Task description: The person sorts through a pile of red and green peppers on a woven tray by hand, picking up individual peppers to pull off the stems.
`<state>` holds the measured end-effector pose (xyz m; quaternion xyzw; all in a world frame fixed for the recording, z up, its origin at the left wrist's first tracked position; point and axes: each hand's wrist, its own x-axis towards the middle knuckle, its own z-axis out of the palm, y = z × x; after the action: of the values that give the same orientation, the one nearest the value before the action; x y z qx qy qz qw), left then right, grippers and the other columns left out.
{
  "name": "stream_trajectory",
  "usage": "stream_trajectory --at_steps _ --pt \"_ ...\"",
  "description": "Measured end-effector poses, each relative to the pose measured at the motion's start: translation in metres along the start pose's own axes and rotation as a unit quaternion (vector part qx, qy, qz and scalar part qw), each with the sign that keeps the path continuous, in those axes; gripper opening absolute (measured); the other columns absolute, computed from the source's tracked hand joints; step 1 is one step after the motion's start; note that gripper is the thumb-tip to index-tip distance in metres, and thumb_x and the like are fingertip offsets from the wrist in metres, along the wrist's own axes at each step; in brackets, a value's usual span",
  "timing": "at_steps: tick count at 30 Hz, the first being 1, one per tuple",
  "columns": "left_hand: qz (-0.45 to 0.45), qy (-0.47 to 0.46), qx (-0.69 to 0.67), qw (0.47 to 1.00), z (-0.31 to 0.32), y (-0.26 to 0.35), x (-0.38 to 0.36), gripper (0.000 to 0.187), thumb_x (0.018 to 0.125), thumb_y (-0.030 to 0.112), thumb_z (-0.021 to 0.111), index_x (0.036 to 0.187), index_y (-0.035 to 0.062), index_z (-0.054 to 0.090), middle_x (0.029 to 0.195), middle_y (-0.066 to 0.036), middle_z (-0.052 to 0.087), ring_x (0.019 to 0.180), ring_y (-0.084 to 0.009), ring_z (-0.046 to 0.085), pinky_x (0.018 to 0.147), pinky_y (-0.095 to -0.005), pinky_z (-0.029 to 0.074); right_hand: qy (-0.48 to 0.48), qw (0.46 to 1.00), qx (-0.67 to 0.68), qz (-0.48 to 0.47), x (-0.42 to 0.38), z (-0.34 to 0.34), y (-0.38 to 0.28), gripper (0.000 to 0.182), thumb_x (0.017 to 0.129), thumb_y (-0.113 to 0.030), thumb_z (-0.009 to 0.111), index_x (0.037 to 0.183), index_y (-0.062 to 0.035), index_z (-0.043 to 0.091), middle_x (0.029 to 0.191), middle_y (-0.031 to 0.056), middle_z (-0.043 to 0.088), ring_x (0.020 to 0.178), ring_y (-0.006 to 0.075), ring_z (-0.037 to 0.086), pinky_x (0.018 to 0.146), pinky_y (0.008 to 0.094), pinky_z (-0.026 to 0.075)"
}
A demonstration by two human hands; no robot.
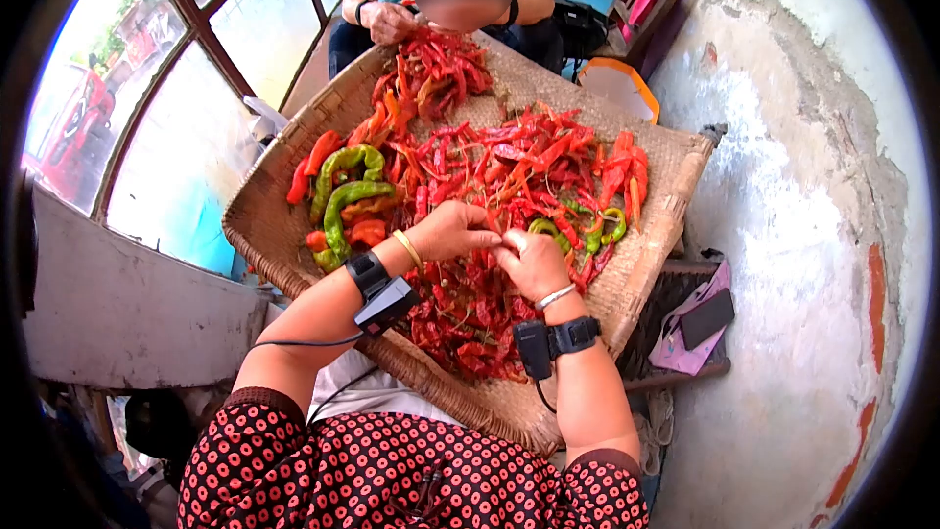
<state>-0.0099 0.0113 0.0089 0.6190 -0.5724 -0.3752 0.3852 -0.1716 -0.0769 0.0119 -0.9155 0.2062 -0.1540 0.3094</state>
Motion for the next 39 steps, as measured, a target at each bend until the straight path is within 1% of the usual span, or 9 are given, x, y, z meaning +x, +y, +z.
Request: stream_trajectory --at_steps 7,11,13,15,20,27,31,35,39 --pt "-0.086 0.202 -0.253 0.942 -0.024 0.007 0.004 0.019 0.085 0.020 0.057 0.087 0.0027 0.062 0.067 0.002 0.057 0.053 -0.0037 0.047 0.046 -0.0186 0.037 0.209 0.965 -0.155 -0.019 0.015 -0.003 0.025 0.028 0.070 -0.015 0.066 0.095 -0.0063 0.058 0.096 0.0119 0.053 0.095 0.0305 0.049 0.082 0.0381 0.042" --pt "-0.089 0.345 -0.353 0.865 -0.032 -0.006 0.009 0.021 0.087 0.023 0.051 0.091 0.0037 0.059 0.076 0.000 0.058 0.052 -0.0054 0.046 0.046 -0.0202 0.037 0.187 0.956 -0.220 0.059 0.020 0.006 0.051 0.045 0.069 -0.018 0.069 0.109 -0.0069 0.051 0.105 0.0125 0.050 0.102 0.0314 0.045 0.087 0.0409 0.038" --pt "-0.095 0.275 -0.297 0.910 -0.027 -0.013 0.008 0.023 0.087 0.023 0.051 0.095 0.0032 0.058 0.078 -0.001 0.058 0.056 -0.0062 0.049 0.049 -0.0210 0.040 0.182 0.956 -0.223 0.065 0.021 0.006 0.048 0.050 0.068 -0.019 0.070 0.111 -0.0072 0.049 0.103 0.0122 0.050 0.100 0.0313 0.045 0.086 0.0416 0.038" --pt "-0.049 0.157 -0.014 0.986 -0.023 -0.011 0.003 0.028 0.083 0.024 0.055 0.099 0.0011 0.059 0.081 -0.005 0.062 0.066 -0.0154 0.059 0.059 -0.0290 0.048 0.147 0.956 -0.225 0.115 0.021 0.004 0.041 0.048 0.068 -0.017 0.070 0.111 -0.0078 0.050 0.101 0.0136 0.051 0.098 0.0324 0.045 0.086 0.0401 0.039" --pt "-0.055 0.021 0.333 0.941 -0.004 0.007 -0.011 0.032 0.075 0.028 0.060 0.097 0.0056 0.061 0.090 -0.014 0.062 0.085 -0.0311 0.058 0.072 -0.0397 0.047 0.113 0.958 -0.257 0.058 0.016 0.002 0.044 0.017 0.068 -0.015 0.069 0.081 -0.0065 0.061 0.085 0.0098 0.054 0.086 0.0289 0.048 0.079 0.0391 0.041" --pt "0.042 0.002 0.280 0.959 0.009 -0.006 -0.009 0.032 0.075 0.025 0.061 0.103 0.0095 0.060 0.085 -0.012 0.062 0.080 -0.0296 0.059 0.068 -0.0405 0.047 0.164 0.977 -0.117 0.075 0.011 -0.009 0.045 0.014 0.071 -0.016 0.063 0.077 -0.0047 0.059 0.081 0.0109 0.055 0.081 0.0295 0.052 0.071 0.0404 0.044" --pt "0.159 0.144 0.192 0.958 0.009 0.003 -0.006 0.024 0.074 0.019 0.064 0.094 0.0068 0.061 0.083 -0.013 0.061 0.077 -0.0297 0.059 0.067 -0.0371 0.048 0.178 0.982 0.030 0.046 0.006 -0.019 0.028 0.017 0.073 -0.015 0.062 0.072 0.0002 0.055 0.070 0.0137 0.055 0.069 0.0299 0.054 0.061 0.0363 0.043" --pt "0.151 0.246 0.130 0.948 0.003 0.017 -0.009 0.033 0.072 0.017 0.066 0.103 0.0081 0.056 0.092 -0.011 0.058 0.076 -0.0282 0.059 0.066 -0.0337 0.049 0.108 0.989 0.100 0.027 0.003 -0.025 0.010 0.021 0.078 -0.018 0.058 0.073 0.0024 0.053 0.063 0.0125 0.050 0.059 0.0227 0.050 0.056 0.0321 0.040" --pt "0.123 0.202 0.113 0.965 0.001 0.028 -0.014 0.044 0.070 0.014 0.068 0.111 0.0103 0.051 0.103 -0.011 0.054 0.076 -0.0284 0.059 0.067 -0.0345 0.049 0.054 0.991 0.123 -0.002 0.001 -0.022 0.003 0.023 0.078 -0.020 0.058 0.073 0.0021 0.053 0.061 0.0091 0.049 0.056 0.0192 0.047 0.054 0.0312 0.038"
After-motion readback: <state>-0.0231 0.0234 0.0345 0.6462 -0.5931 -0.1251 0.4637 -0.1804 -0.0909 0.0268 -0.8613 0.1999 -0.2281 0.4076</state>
